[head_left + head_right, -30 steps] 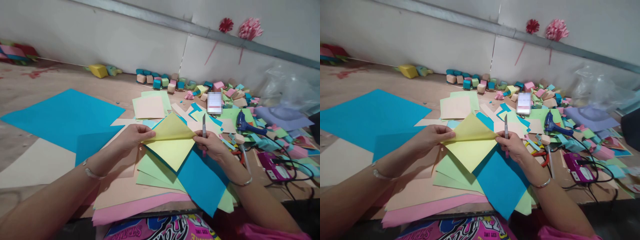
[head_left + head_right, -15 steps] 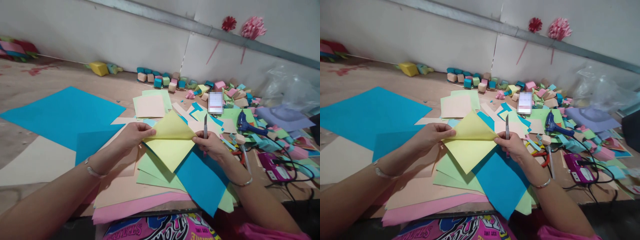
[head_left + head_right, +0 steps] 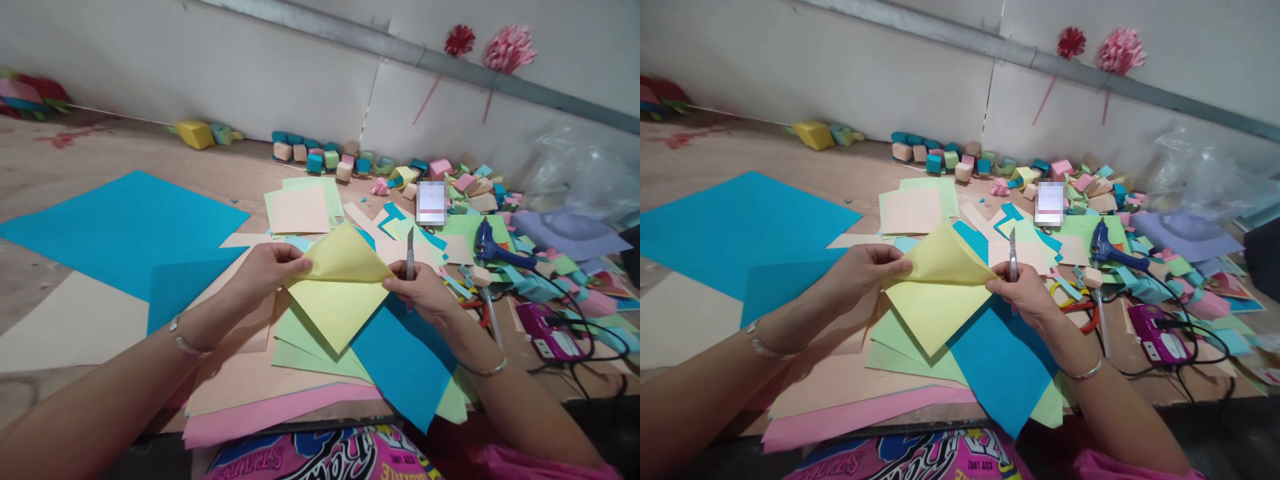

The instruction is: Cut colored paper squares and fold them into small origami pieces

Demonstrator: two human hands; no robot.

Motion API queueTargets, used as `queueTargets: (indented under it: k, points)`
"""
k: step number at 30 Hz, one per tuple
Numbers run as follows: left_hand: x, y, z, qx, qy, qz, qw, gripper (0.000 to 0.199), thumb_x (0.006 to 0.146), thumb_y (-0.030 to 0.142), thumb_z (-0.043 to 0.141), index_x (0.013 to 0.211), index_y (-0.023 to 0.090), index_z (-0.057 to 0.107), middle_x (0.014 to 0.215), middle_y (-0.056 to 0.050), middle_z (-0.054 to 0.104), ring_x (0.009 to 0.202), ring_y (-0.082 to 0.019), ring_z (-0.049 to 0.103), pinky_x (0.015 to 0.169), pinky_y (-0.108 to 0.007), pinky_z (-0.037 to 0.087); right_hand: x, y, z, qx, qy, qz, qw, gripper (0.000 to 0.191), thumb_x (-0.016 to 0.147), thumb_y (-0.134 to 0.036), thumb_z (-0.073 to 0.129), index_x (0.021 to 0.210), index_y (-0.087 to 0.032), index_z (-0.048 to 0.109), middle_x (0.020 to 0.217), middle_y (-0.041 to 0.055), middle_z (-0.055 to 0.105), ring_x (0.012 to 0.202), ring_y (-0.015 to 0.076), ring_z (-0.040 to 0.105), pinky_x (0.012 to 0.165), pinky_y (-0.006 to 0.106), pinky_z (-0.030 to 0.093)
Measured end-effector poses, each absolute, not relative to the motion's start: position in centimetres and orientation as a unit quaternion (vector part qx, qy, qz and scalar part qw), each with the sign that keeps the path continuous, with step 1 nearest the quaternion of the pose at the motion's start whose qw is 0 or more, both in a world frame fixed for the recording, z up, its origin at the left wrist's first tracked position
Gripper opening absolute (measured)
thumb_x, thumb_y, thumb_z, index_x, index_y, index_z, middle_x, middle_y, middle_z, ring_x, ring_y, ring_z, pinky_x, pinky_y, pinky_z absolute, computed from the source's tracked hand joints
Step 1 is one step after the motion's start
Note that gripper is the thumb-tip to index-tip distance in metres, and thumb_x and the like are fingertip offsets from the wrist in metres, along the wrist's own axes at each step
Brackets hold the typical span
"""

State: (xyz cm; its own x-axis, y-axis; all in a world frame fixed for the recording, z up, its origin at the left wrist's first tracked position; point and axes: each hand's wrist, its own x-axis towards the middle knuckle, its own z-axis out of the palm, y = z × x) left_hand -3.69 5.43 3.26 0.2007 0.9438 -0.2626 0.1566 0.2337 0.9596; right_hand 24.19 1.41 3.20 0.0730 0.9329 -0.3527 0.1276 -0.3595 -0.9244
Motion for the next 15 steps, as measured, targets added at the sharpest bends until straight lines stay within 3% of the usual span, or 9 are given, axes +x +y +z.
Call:
queueTargets:
  k: [9,15]
  points:
    - [-3.5,5.6,3.3,0.533,0.529,0.352,0.559,0.022,0.063,0.034,0.08,0.064,0.018,0.066,0.064,-0.002,0.062,0.058,-0.014,0.055,0.055,-0.026,0.041,24.5,1.4,2.3,-0.619,-0.443,0.527,0.38,0.032,0.059,-0.03,0.08,0.084,-0.016,0.068,0.058,-0.005,0.053,0.046,0.0063,0.036,0.041,0.023,0.026]
    - [-3.7,5.8,3.1,0.547,0.529,0.345,0.549,0.023,0.065,0.036,0.079,0.063,0.018,0.066,0.065,-0.002,0.062,0.059,-0.014,0.054,0.054,-0.025,0.039,25.9,1.7,3.0,-0.607,-0.573,0.417,0.36,0.04,0.074,-0.038,0.074,0.109,-0.019,0.066,0.078,0.0013,0.062,0.064,0.0136,0.051,0.055,0.027,0.04]
